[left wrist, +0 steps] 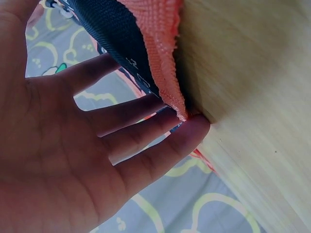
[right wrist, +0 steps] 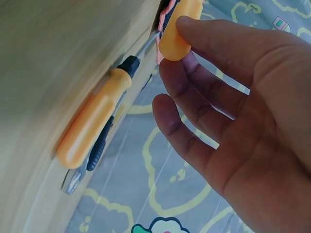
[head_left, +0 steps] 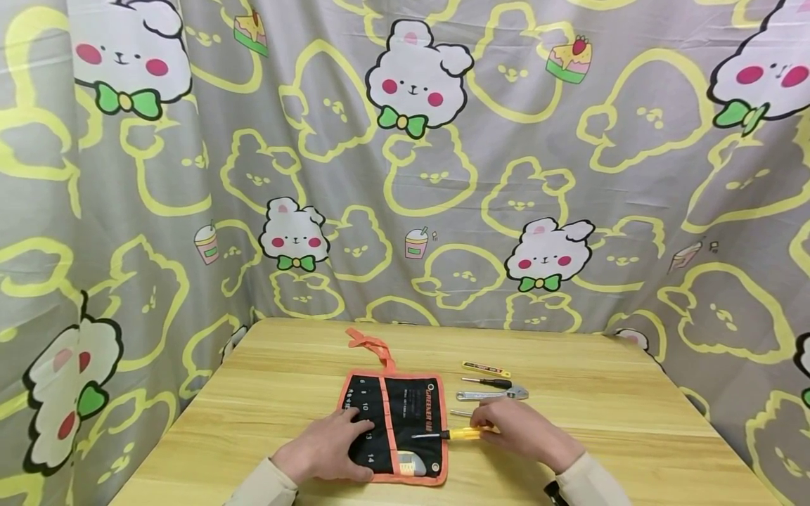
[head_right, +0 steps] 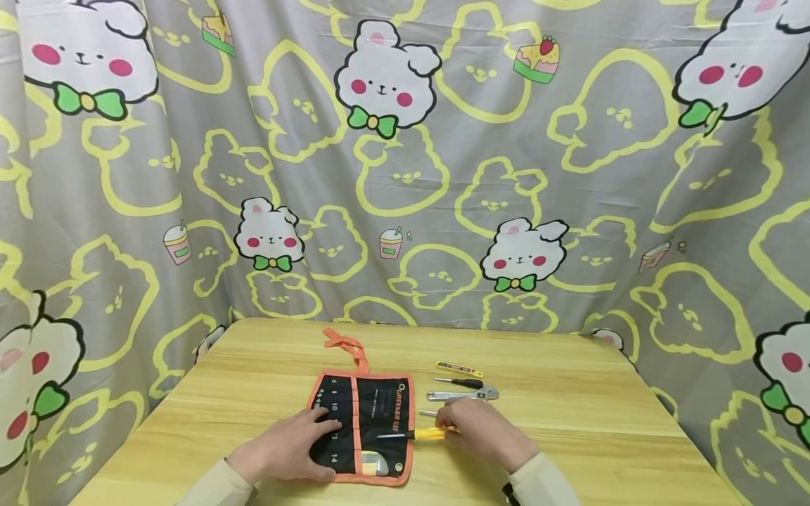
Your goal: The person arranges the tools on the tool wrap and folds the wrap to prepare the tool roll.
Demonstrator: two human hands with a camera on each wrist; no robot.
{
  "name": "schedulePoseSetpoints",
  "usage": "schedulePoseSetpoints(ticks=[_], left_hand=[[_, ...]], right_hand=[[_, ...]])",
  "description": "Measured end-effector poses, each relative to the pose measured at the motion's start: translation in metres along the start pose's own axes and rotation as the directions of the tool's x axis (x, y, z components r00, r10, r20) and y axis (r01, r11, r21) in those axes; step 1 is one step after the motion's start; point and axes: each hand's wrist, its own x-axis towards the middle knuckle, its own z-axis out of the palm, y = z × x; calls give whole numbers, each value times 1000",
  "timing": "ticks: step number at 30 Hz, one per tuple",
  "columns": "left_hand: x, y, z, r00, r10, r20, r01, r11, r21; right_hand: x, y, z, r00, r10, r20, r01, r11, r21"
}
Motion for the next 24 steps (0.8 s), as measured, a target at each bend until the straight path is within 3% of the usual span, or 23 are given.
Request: schedulePoseSetpoints(ticks=[7,17,24], left_hand=[[-1,1,-1,1000,-4,0,4,1000,0],[0,2,-2,1000,1,-7,-1,1000,8],[-1,1,-1,1000,3,-11,-3,1000,11]], right_hand=[[7,-3,6,1000,-19,-2,20,1000,24],[11,-10,14,999,-31,-12,31,999,-21],[14,-13,18,999,-47,18,47,998,36]])
